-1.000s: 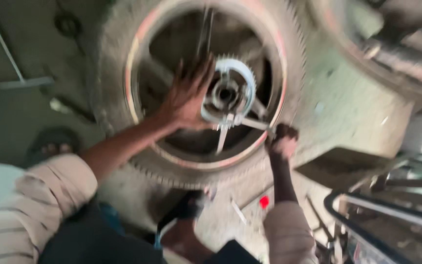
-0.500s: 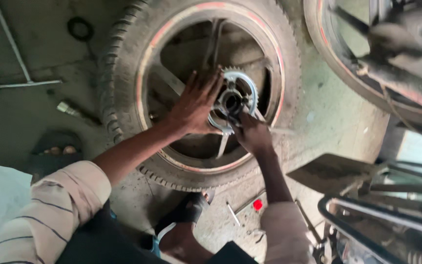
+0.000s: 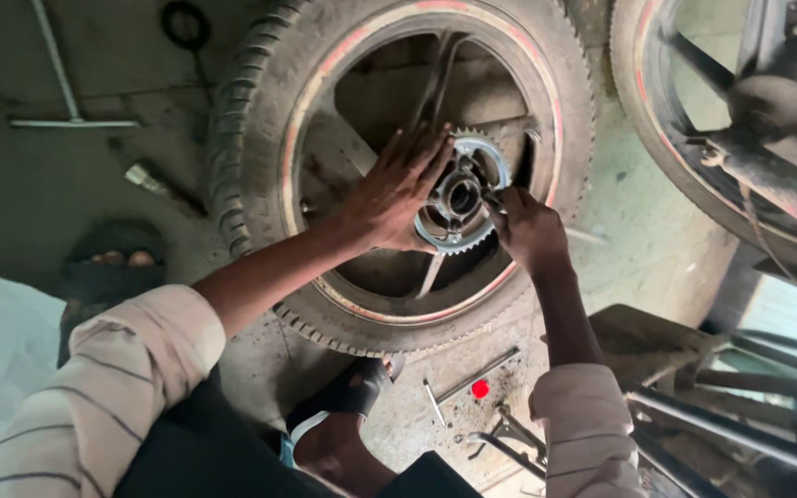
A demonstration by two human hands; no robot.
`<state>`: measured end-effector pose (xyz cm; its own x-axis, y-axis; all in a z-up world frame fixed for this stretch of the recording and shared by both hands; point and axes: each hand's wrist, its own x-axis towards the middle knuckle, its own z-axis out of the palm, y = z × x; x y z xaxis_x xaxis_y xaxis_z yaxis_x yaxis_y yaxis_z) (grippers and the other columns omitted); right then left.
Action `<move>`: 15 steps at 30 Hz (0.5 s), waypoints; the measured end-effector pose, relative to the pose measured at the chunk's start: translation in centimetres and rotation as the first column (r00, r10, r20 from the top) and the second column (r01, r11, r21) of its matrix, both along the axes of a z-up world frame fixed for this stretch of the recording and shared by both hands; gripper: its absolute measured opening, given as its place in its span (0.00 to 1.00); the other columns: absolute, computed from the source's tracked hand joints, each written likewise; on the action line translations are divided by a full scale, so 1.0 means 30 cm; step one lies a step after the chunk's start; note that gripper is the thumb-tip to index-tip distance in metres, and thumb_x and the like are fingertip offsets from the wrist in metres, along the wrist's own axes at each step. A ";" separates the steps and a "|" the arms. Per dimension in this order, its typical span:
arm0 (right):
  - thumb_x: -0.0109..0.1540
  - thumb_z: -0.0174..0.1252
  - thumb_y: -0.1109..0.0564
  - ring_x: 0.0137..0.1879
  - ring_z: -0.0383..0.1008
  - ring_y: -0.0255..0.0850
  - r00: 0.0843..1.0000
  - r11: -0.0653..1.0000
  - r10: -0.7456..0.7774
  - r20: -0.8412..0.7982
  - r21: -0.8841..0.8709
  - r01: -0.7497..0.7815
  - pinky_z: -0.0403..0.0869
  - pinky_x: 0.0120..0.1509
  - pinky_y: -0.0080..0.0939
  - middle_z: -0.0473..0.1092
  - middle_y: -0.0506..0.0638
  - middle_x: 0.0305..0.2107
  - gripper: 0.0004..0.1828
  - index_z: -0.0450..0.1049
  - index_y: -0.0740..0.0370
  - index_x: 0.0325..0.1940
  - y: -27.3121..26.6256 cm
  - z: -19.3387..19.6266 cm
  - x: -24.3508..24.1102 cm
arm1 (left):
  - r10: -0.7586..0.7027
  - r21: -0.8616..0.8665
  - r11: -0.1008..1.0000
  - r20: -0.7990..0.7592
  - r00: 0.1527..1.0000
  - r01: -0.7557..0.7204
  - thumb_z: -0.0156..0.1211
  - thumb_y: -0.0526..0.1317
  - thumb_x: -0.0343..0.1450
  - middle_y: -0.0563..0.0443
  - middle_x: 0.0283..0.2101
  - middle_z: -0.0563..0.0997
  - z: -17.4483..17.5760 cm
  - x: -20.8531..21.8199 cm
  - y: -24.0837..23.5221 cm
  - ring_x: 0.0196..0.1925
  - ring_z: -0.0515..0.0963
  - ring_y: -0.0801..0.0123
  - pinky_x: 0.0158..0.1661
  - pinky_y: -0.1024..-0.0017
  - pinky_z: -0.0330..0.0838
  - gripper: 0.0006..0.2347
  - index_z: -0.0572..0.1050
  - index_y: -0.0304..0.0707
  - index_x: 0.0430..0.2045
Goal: The person uses a T-wrench to tighten bolts on a motorcycle sprocket attached to a wheel lying on the floor. They repeatedly rotate the wrench to secure the sprocket while holding it in place with their other hand.
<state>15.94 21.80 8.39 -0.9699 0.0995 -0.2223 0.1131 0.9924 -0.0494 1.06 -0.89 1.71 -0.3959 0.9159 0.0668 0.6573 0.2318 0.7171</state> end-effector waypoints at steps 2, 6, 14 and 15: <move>0.68 0.62 0.51 0.33 0.77 0.58 0.998 0.998 0.059 0.017 0.008 -0.059 0.76 0.36 0.55 0.74 0.58 0.31 0.13 0.70 0.62 0.40 0.037 0.016 -0.008 | 0.001 0.017 1.000 0.002 1.000 -0.001 0.74 0.73 0.47 0.29 0.75 0.45 0.000 -0.005 0.022 0.77 0.50 0.37 0.74 0.44 0.46 0.67 0.47 0.20 0.71; 0.65 0.63 0.53 0.33 0.77 0.56 0.968 0.968 0.250 0.028 -0.006 -0.250 0.76 0.35 0.53 0.73 0.59 0.33 0.12 0.71 0.64 0.43 0.058 -0.002 -0.078 | 0.027 0.021 0.999 -0.016 1.000 -0.026 0.74 0.73 0.46 0.29 0.75 0.45 -0.015 -0.012 -0.004 0.77 0.50 0.35 0.73 0.43 0.47 0.67 0.47 0.21 0.70; 0.67 0.63 0.55 0.35 0.76 0.59 0.997 0.995 -0.051 -0.060 0.081 0.055 0.75 0.39 0.57 0.74 0.61 0.34 0.09 0.71 0.61 0.45 -0.031 -0.016 -0.075 | 0.041 -0.038 0.998 0.014 0.999 -0.040 0.72 0.77 0.42 0.33 0.75 0.44 -0.025 0.001 0.033 0.75 0.53 0.36 0.72 0.38 0.46 0.70 0.44 0.26 0.71; 0.66 0.63 0.53 0.35 0.75 0.60 0.997 0.999 -0.052 -0.049 -0.004 0.052 0.75 0.38 0.57 0.74 0.61 0.33 0.12 0.71 0.62 0.46 -0.032 -0.022 -0.064 | 0.048 -0.031 0.998 0.004 0.999 -0.048 0.72 0.77 0.43 0.33 0.75 0.45 -0.024 0.004 0.022 0.75 0.53 0.36 0.71 0.36 0.47 0.70 0.44 0.26 0.71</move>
<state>14.03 20.83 7.72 -0.9732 0.1498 -0.1745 0.1622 0.9850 -0.0590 1.17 -0.23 0.99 -0.4399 0.8973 0.0366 0.6414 0.2853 0.7122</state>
